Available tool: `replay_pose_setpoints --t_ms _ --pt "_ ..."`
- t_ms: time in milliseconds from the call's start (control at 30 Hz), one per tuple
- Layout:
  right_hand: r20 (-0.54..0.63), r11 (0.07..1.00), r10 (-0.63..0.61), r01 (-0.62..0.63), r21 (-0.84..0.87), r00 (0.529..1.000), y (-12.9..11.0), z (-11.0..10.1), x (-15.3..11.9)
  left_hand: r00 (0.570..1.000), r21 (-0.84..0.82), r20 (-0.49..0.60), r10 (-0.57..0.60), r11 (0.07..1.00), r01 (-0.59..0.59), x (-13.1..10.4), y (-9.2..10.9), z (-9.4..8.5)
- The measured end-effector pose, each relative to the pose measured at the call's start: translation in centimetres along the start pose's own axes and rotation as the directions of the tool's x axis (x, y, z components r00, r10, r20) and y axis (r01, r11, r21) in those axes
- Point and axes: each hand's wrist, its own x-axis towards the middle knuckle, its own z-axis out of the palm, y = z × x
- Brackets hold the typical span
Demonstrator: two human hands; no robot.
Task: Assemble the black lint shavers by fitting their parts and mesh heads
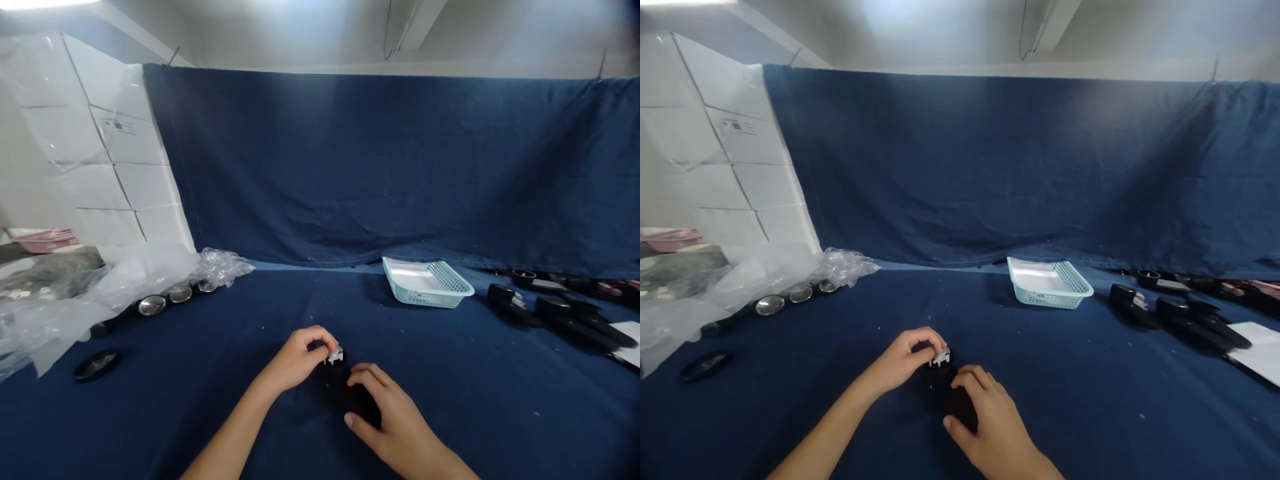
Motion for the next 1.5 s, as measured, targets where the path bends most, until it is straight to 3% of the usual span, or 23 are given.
replay_pose_setpoints --t_ms 167,400,900,1267,1500 --pt "0.006 1.000 -0.006 0.006 -0.012 1.000 0.05 0.01 0.00 0.998 0.181 0.011 0.057 0.982 -0.058 -0.27 0.44 -0.43" --pt "-0.007 1.000 -0.009 0.009 -0.007 1.000 0.15 0.02 -0.02 0.996 0.254 0.015 0.087 0.963 -0.088 -0.43 0.75 -0.61" --pt "-0.008 1.000 -0.010 0.010 -0.003 1.000 0.12 0.13 -0.01 0.999 0.180 0.023 0.045 0.982 -0.049 -0.32 0.66 -0.66" --pt "-0.018 1.000 -0.013 0.014 0.006 1.000 0.06 0.13 0.02 0.993 0.215 -0.014 0.119 0.970 -0.113 -0.52 0.69 0.05" --pt "-0.020 1.000 -0.014 0.015 0.008 1.000 -0.13 0.04 -0.08 0.999 0.240 0.030 0.016 0.971 -0.023 -0.61 0.67 -0.04"
